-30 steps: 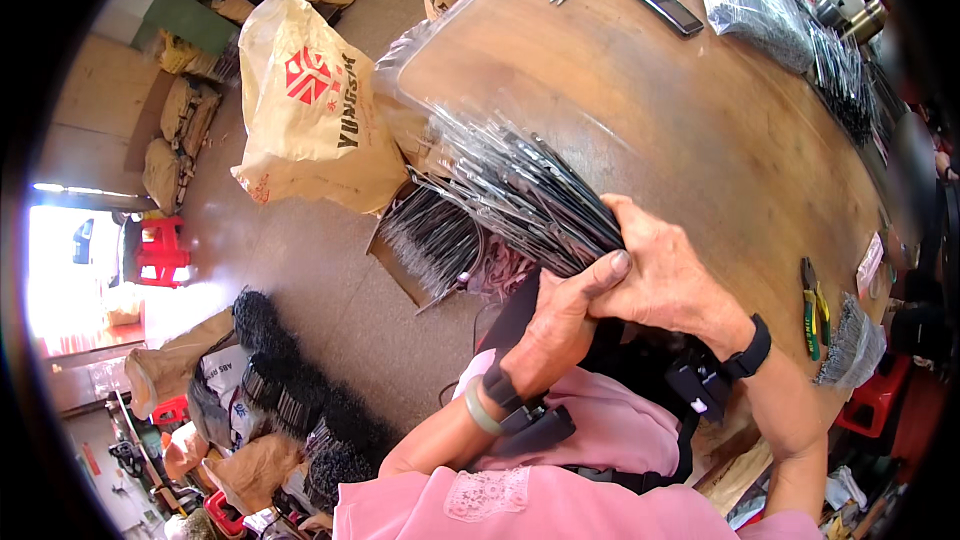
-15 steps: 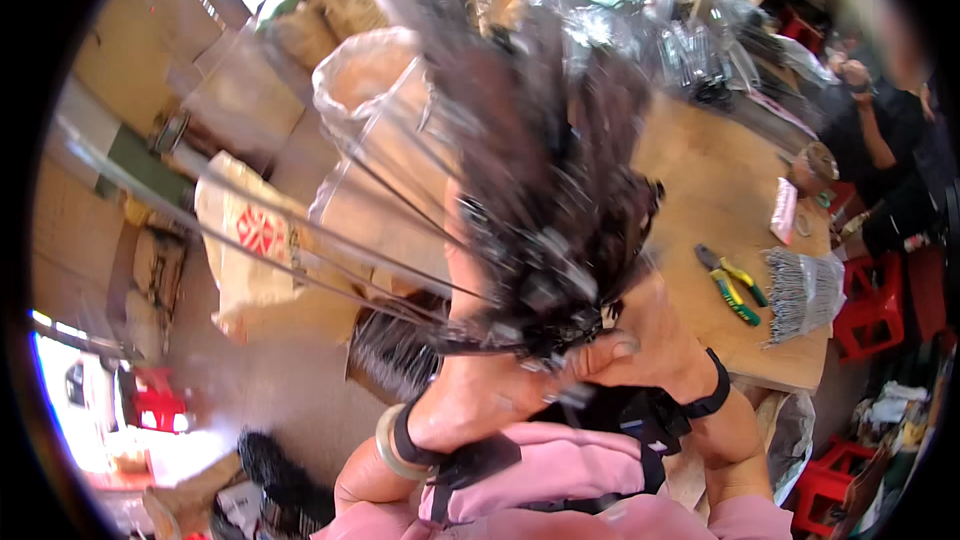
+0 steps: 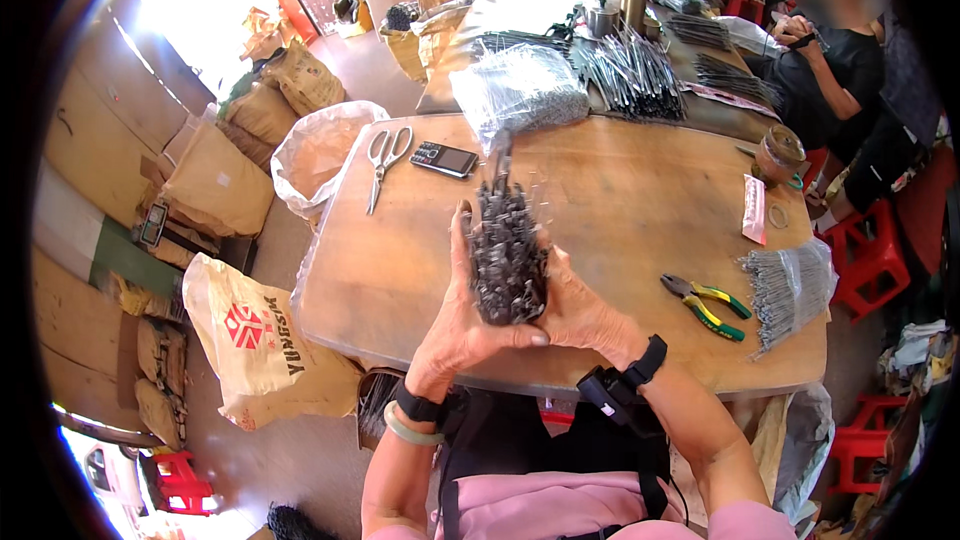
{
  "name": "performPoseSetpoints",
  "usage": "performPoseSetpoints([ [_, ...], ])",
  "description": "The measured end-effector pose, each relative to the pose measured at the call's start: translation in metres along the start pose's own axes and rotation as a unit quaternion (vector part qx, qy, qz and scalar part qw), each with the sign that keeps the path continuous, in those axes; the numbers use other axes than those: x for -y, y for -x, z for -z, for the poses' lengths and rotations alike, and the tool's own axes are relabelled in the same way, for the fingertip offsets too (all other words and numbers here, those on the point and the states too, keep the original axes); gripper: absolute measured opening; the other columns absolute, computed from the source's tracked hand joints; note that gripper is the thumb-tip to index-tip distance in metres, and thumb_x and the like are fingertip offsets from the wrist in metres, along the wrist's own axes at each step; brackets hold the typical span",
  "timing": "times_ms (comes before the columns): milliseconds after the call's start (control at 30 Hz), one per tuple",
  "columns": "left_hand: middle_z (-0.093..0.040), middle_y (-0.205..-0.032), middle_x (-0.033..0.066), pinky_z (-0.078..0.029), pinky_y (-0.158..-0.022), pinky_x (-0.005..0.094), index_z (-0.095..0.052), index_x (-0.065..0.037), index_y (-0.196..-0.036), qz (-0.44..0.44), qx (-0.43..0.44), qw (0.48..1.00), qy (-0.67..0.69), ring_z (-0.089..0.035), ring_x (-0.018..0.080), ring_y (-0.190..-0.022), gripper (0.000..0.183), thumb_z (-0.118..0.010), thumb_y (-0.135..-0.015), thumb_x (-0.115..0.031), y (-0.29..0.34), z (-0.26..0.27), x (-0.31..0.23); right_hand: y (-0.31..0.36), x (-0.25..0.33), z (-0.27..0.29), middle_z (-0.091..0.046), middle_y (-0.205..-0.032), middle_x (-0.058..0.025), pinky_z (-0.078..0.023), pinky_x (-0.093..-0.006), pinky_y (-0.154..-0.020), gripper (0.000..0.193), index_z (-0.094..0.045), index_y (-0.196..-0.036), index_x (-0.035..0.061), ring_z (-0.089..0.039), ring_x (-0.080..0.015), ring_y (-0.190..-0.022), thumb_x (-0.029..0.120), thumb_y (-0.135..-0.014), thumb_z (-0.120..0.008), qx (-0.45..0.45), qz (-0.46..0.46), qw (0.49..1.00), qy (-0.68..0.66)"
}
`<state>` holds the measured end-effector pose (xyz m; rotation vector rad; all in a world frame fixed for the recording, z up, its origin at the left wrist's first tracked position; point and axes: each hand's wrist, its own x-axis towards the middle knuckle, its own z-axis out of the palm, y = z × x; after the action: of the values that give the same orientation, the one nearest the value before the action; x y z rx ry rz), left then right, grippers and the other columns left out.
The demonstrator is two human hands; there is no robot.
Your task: The person gathers thin metal wires from a table, bundles them, places the bundle into a large sack, and then uses pliers to cut or crimp individual wires.
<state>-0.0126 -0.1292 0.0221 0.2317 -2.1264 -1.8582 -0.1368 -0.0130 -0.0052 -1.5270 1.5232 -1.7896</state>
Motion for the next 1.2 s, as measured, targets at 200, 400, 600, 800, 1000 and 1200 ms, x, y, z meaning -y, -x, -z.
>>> performPoseSetpoints([
  [200, -0.037, -0.153, 0.0171, -0.028, -0.119, 0.0436, 0.013, -0.001, -0.155, 0.101, 0.001, 0.987, 0.128, -0.037, 0.0288, -0.142, 0.158, -0.1, -0.049, -0.031, 0.02, 0.019, 0.007, -0.008, 0.007, -0.01, -0.06, -0.128, -0.0219, -0.048, -0.0414, -0.099, 0.12, -0.014, -0.151, -0.0044, -0.064, -0.0356, -0.114, 0.024, -0.063, -0.091, 0.015, 0.036, 0.995, 0.093],
  [400, -0.054, -0.137, 0.016, -0.042, -0.109, 0.0385, -0.01, 0.003, -0.153, -0.056, -0.053, 0.98, -0.184, -0.054, 0.0239, -0.126, 0.133, -0.098, -0.056, -0.024, 0.016, 0.013, 0.046, -0.011, 0.004, -0.019, -0.056, -0.131, -0.0216, -0.045, -0.04, -0.103, 0.11, -0.021, -0.149, -0.0023, -0.059, -0.0325, -0.119, 0.02, -0.066, -0.09, 0.014, 0.004, 1.0, 0.022],
  [600, -0.048, -0.14, 0.0117, -0.042, -0.108, 0.0403, -0.028, -0.003, -0.148, 0.08, -0.099, 0.98, 0.152, -0.048, 0.0225, -0.129, 0.108, -0.093, -0.064, -0.02, 0.028, -0.011, -0.013, -0.001, 0.043, -0.025, -0.055, -0.129, -0.0226, -0.044, -0.0433, -0.101, 0.096, -0.032, -0.144, -0.001, -0.058, -0.0351, -0.116, 0.016, -0.068, -0.088, -0.022, -0.01, 0.999, 0.046],
  [800, -0.019, -0.158, 0.0236, -0.029, -0.118, 0.0479, 0.019, -0.007, -0.155, 0.028, -0.059, 0.994, 0.086, -0.03, 0.0342, -0.144, 0.165, -0.102, -0.045, -0.033, 0.04, 0.007, 0.006, 0.006, 0.032, -0.03, -0.062, -0.121, -0.0237, -0.05, -0.0418, -0.094, 0.106, -0.026, -0.148, -0.0039, -0.066, -0.0353, -0.107, 0.018, -0.066, -0.09, -0.039, 0.016, 0.999, -0.023],
  [1000, -0.031, -0.154, 0.0219, -0.034, -0.116, 0.0475, 0.019, -0.009, -0.155, 0.027, -0.015, 0.987, 0.157, -0.04, 0.0341, -0.139, 0.156, -0.098, -0.053, -0.016, 0.037, 0.008, 0.013, 0.009, 0.03, -0.023, -0.065, -0.114, -0.0214, -0.052, -0.043, -0.086, 0.104, -0.028, -0.146, -0.0041, -0.067, -0.04, -0.097, 0.02, -0.065, -0.089, -0.034, 0.044, 0.995, 0.079],
  [1200, -0.055, -0.137, 0.0146, -0.042, -0.108, 0.0406, -0.032, -0.006, -0.15, 0.031, -0.102, 0.994, 0.015, -0.055, 0.0264, -0.126, 0.102, -0.09, -0.065, -0.011, 0.032, -0.01, 0.013, 0.009, 0.02, -0.032, -0.064, -0.111, -0.0218, -0.05, -0.0446, -0.088, 0.098, -0.031, -0.143, -0.0015, -0.064, -0.0447, -0.099, 0.016, -0.063, -0.086, -0.041, 0.014, 0.997, 0.061],
])
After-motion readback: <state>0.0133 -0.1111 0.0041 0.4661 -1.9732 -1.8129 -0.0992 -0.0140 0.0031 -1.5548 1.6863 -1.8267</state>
